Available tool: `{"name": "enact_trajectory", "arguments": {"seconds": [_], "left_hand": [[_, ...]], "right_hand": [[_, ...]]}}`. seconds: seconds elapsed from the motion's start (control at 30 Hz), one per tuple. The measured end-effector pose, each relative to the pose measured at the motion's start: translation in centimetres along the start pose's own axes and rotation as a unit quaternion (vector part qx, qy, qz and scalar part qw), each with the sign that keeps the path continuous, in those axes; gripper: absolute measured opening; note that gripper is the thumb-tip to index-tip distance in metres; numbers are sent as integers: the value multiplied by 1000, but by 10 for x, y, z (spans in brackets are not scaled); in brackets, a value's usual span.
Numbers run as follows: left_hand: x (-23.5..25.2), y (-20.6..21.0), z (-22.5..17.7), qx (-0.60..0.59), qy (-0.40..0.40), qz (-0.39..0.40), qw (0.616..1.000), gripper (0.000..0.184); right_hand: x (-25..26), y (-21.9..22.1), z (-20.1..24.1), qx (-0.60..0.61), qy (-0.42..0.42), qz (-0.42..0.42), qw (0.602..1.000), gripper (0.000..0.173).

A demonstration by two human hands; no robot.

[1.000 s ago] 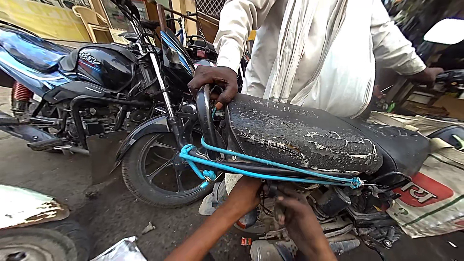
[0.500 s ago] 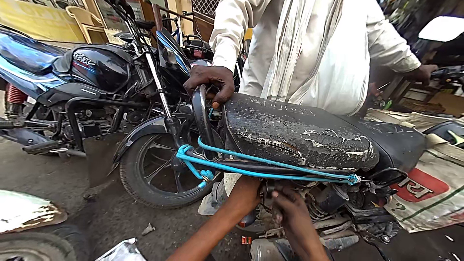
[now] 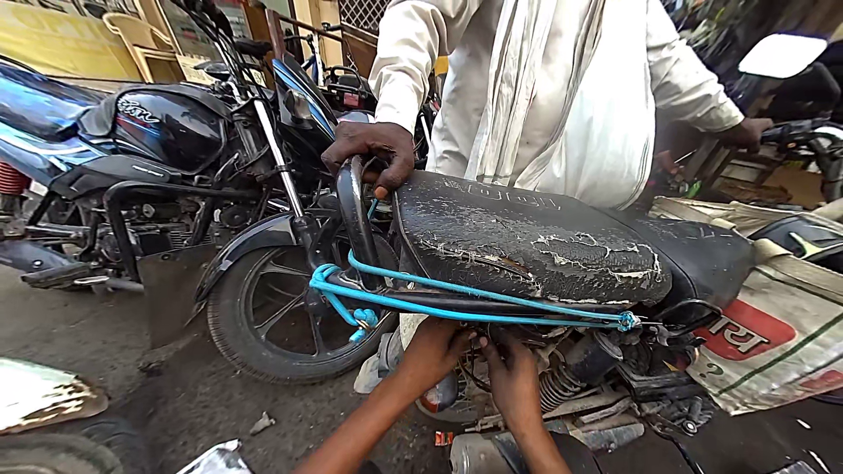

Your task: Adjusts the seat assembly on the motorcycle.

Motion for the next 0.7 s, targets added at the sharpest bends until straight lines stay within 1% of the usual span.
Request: {"name": "enact_trajectory", "arguments": {"seconds": [0.07,0.13,0.23,0.27,0.3,0.33,0.37,0.43,0.47,0.5,0.53,0.6,0.63,0.67,0.7], "left_hand": [[0,1,-3,-8,-11,-19,1000,21],[0,4,-9,-8,-38,-33,999,18],[1,5,-18,2,-80,-37,996,17],[2,5,-20,5,-88,-33,996,17],[3,6,-19,12,-87,-29,996,18],[3,6,-18,26,-76,-23,996,19],[2,6,-16,41,-57,-18,997,18],[-1,6,-11,54,-16,-8,998,17],[-2,5,-10,48,-5,-4,999,17],[-3,3,-8,40,-5,1,999,19],[-4,2,-7,29,-14,4,999,21],[-3,2,-5,12,-32,-12,999,22],[-2,2,-6,12,-38,-22,999,23],[-1,2,-7,17,-41,-31,999,22],[0,2,-9,25,-39,-36,998,21]], "right_hand": [[-1,1,-1,0,-8,1,1000,19],[-3,1,-1,-12,-6,4,1000,19],[-13,-3,5,-33,19,12,999,20],[-16,-6,9,-23,27,15,999,20],[-18,-10,13,13,39,20,999,20],[-16,-15,18,85,56,24,994,20],[-13,-20,24,187,82,24,979,20],[-7,-27,34,381,151,21,912,25],[-4,-28,35,435,179,18,882,28],[-3,-25,33,442,192,13,876,30],[-4,-21,28,400,187,13,897,34],[-12,-10,15,214,131,46,967,46],[-17,-7,11,136,101,62,984,46],[-20,-6,12,102,81,62,990,40],[-20,-8,17,116,77,61,988,32]]}}
Point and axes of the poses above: each hand's wrist, its own x-axis towards the middle knuckle, its own y-axis out of the palm, z = x × y, the point moved 1 cm from there along x, towards the middle knuckle, and after that the axes turned 8 degrees about -y, right-handed, at the moved point
